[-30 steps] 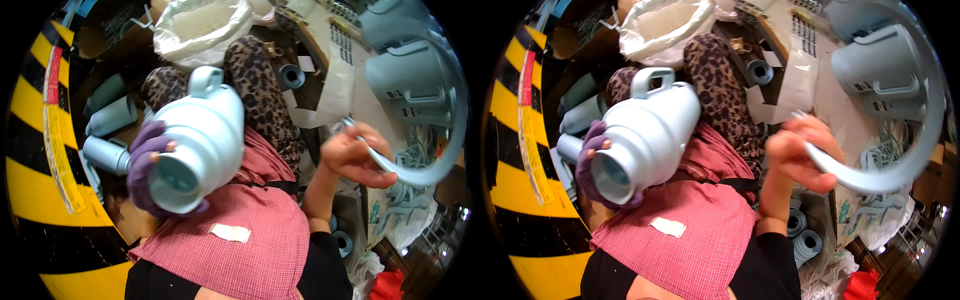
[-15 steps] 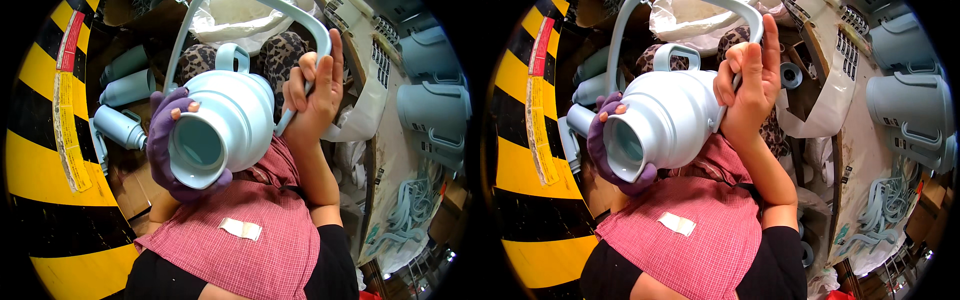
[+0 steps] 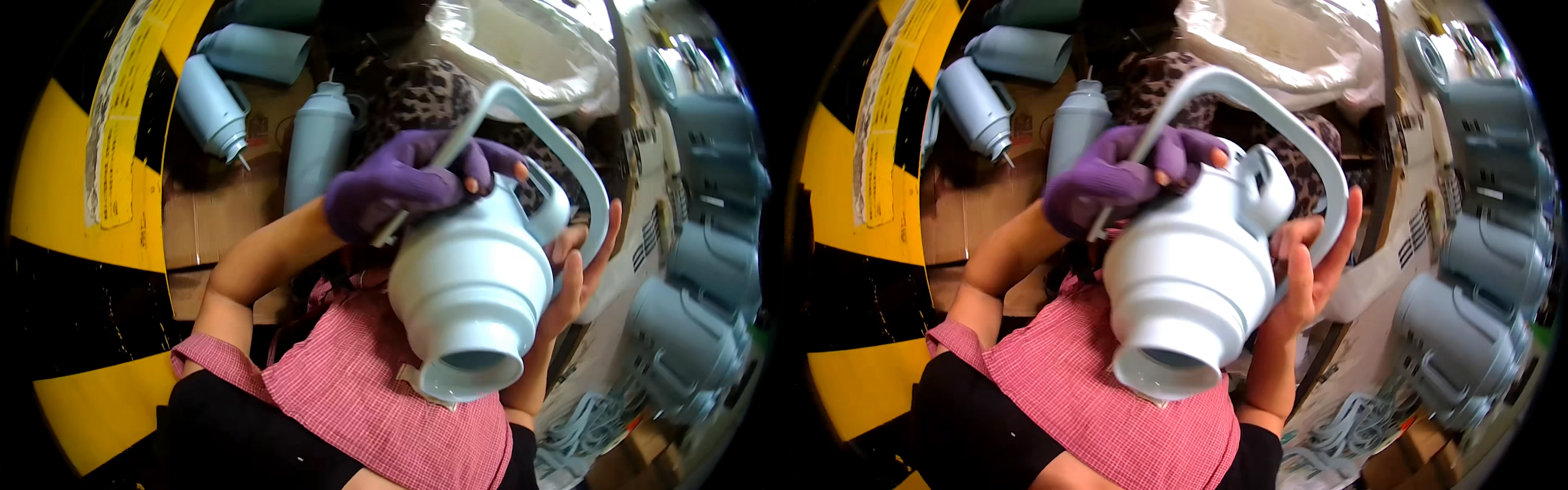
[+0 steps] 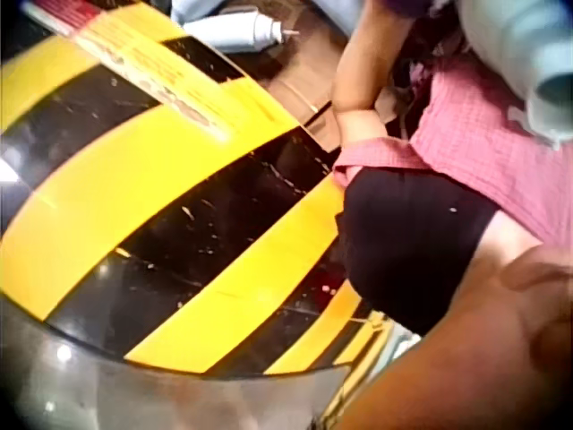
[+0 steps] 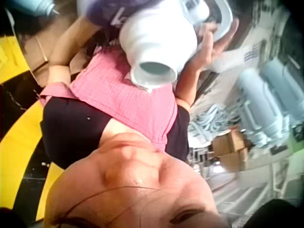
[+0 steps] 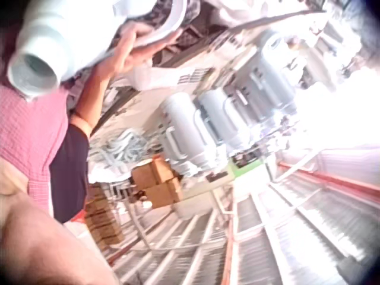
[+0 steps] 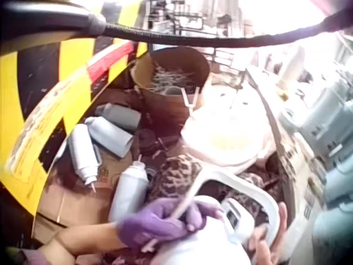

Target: The person assembles thermal flasks by inserting a white ring into the body of the flask, applying a small label to the exterior, and screwing on a handle assembly.

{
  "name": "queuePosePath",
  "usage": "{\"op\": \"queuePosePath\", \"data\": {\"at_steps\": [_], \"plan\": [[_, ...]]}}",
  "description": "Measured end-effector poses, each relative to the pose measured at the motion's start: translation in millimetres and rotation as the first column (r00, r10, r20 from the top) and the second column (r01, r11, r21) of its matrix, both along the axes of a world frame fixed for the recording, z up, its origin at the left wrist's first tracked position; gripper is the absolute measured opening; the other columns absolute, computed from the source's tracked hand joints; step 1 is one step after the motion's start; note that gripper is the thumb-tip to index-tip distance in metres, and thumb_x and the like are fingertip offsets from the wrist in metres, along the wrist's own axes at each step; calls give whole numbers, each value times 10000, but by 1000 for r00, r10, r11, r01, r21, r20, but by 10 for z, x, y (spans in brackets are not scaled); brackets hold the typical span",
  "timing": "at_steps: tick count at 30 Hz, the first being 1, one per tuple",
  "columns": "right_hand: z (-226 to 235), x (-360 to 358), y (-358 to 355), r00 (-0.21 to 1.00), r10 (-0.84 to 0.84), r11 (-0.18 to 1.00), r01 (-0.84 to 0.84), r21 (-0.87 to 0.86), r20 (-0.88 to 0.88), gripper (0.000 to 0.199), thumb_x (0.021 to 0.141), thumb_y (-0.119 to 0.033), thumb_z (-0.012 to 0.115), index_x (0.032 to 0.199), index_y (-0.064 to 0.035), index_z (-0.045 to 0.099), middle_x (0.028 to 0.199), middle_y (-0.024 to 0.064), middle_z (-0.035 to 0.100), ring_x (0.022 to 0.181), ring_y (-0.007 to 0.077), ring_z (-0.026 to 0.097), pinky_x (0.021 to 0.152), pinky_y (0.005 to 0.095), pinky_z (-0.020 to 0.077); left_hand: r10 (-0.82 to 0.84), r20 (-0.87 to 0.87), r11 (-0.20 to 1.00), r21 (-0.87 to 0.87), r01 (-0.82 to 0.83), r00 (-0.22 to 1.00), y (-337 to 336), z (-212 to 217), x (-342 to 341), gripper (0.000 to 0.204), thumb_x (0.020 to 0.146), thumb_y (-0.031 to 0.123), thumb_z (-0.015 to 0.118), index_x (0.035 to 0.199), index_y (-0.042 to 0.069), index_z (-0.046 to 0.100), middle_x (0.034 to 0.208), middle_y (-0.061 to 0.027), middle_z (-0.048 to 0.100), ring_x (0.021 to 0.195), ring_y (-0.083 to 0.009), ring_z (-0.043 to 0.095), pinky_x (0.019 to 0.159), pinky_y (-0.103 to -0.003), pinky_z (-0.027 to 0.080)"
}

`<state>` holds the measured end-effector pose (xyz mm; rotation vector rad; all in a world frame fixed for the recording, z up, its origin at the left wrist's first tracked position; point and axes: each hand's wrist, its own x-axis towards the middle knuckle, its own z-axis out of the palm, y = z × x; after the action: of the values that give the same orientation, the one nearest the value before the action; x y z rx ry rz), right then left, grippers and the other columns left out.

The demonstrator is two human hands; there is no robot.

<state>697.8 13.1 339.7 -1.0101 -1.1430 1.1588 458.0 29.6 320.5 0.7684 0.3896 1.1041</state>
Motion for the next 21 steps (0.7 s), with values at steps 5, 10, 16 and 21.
{"op": "queuePosePath", "data": {"at_steps": [5, 10, 16, 21], "plan": [[-37, -40, -28, 998, 23, 996, -28, -81, -55, 714, 979, -146, 484, 1614, -50, 173, 743, -7, 425, 705, 83, 375, 731, 250, 344, 12, -75, 998, -65, -17, 997, 95, -112, 75, 178, 776, 102, 586, 924, 22, 643, 1275, -182, 632, 1036, -160, 614, 925, -308, 484], [-76, -97, -73, 993, -87, 989, 96, -112, 79, 689, 987, -160, 491, 1604, -46, 206, 758, -2, 435, 709, 80, 384, 730, 240, 346, 20, -179, 998, -62, -32, 984, 26, 49, 127, 204, 814, 114, 542, 962, -15, 599, 1251, -162, 575, 1000, -131, 568, 975, -330, 447], [-34, -206, -4, 965, 137, 866, -8, 501, -222, 630, 989, -358, 560, 1485, -1, 406, 846, 19, 437, 859, 163, 456, 879, 385, 408, 581, -209, 578, 786, -217, 787, 7, 18, -82, 207, 872, 151, 582, 988, -16, 626, 1316, -270, 556, 1218, -334, 573, 1022, -466, 461], [-17, -332, 414, 992, 128, 916, -115, 385, -7, 571, 1014, -414, 558, 1404, 0, 500, 938, 38, 523, 923, 194, 532, 900, 408, 463, 561, -322, 507, 862, -9, 763, 494, 66, -328, 315, 904, 263, 594, 1101, 19, 621, 1333, -216, 554, 1258, -320, 536, 1072, -475, 416]]}}
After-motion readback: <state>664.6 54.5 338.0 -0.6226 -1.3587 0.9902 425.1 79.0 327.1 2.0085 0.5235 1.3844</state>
